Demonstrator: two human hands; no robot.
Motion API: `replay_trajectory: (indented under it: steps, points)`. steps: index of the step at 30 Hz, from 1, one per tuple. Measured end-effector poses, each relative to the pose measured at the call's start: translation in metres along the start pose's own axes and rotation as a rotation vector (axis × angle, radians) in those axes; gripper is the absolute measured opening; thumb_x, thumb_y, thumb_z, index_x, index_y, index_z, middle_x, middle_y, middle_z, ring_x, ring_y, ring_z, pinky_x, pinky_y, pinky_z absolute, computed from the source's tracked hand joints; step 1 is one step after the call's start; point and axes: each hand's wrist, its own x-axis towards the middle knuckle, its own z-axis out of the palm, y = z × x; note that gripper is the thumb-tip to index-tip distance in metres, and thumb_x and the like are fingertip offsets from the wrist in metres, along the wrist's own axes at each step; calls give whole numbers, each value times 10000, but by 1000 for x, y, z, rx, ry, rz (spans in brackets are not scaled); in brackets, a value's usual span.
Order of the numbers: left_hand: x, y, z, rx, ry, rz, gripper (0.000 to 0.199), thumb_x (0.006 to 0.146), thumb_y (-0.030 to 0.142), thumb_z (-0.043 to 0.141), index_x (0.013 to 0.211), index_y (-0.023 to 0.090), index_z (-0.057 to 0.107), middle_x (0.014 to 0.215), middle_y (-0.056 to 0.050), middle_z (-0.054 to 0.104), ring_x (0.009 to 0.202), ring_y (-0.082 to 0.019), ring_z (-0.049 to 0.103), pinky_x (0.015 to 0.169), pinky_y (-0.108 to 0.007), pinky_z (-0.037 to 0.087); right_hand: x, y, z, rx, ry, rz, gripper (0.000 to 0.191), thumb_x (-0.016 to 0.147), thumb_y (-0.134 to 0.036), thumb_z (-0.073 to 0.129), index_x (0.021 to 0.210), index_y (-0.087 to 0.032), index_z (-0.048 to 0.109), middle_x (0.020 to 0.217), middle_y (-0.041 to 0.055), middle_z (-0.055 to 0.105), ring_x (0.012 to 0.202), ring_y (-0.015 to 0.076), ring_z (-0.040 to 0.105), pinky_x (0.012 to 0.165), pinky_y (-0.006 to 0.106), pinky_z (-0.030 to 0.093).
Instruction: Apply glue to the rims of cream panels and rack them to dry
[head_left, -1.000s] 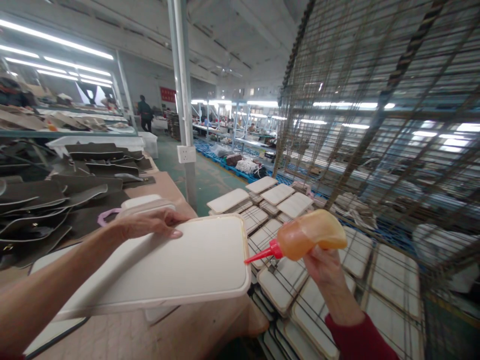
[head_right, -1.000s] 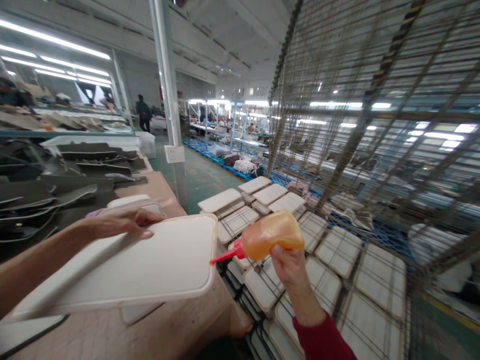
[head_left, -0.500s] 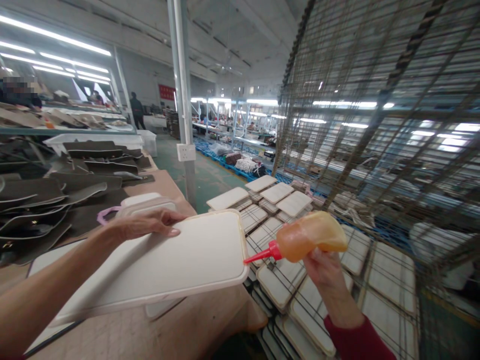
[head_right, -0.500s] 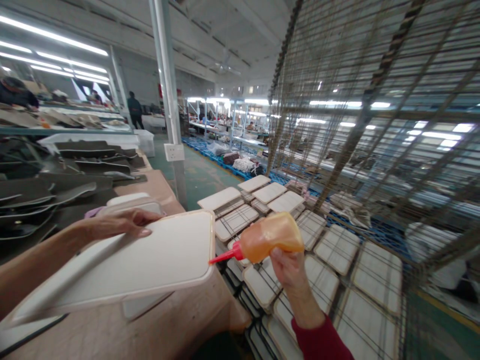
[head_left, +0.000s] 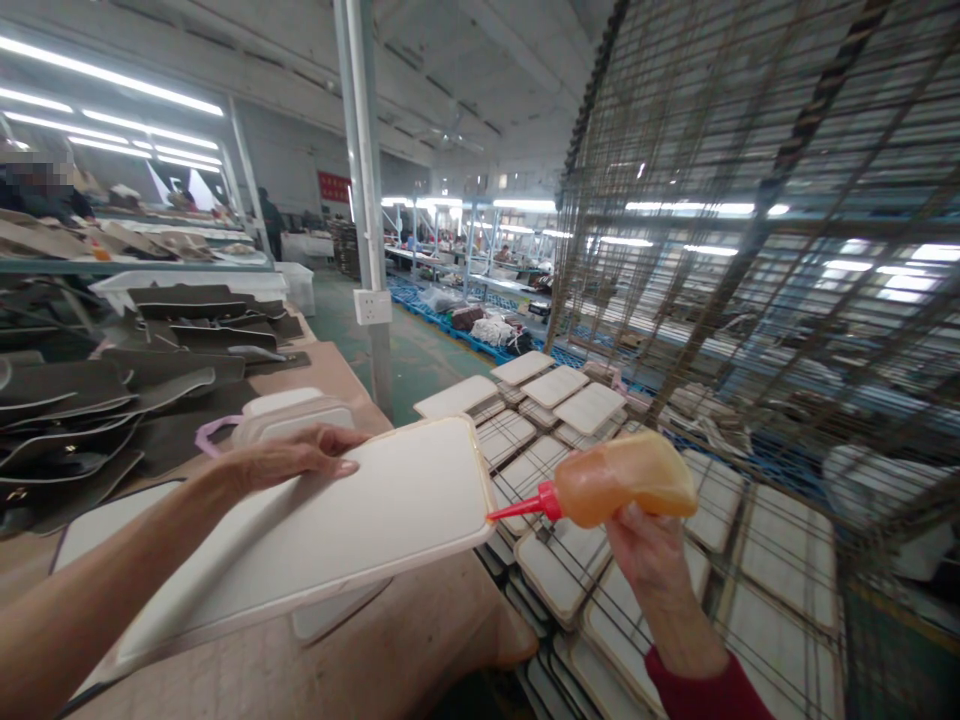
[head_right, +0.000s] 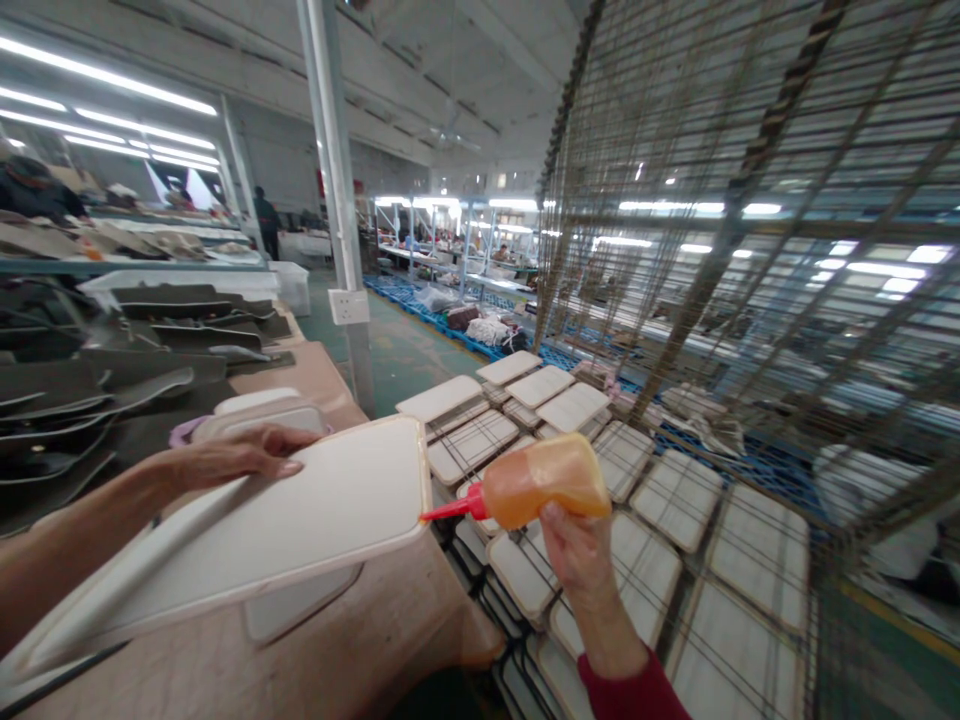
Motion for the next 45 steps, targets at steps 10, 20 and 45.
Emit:
replay_trajectory:
  steps: [10,20,45]
  points:
    - [5,-14,-3,-14,-187,-3,543,801,334,653,1305,154,561,1021,-96,713,905,-297,649,760,-337,499,-13,3,8,61,152,-64,417,526,-241,846,913,-272,695,817,-5,736,729,156,671,608,222,560]
    - [18,-36,1,-100,-107,48,561,764,347,689,1294,196,587,1067,-110,714,902,-276,675,747,-294,520,-17,19,22,34,262,-207,500,579,-214,805,1042,-239,620,911,-4,694,795,162,649,767,309,560]
    - [25,-60,22,-258,70,31,495,716,372,738,1167,179,675,995,-96,736,795,-227,683,681,-263,522,-11,35,30,-22,168,-132,421,610,-220,787,995,-227,618,857,-10,680,784,161,632,783,318,529]
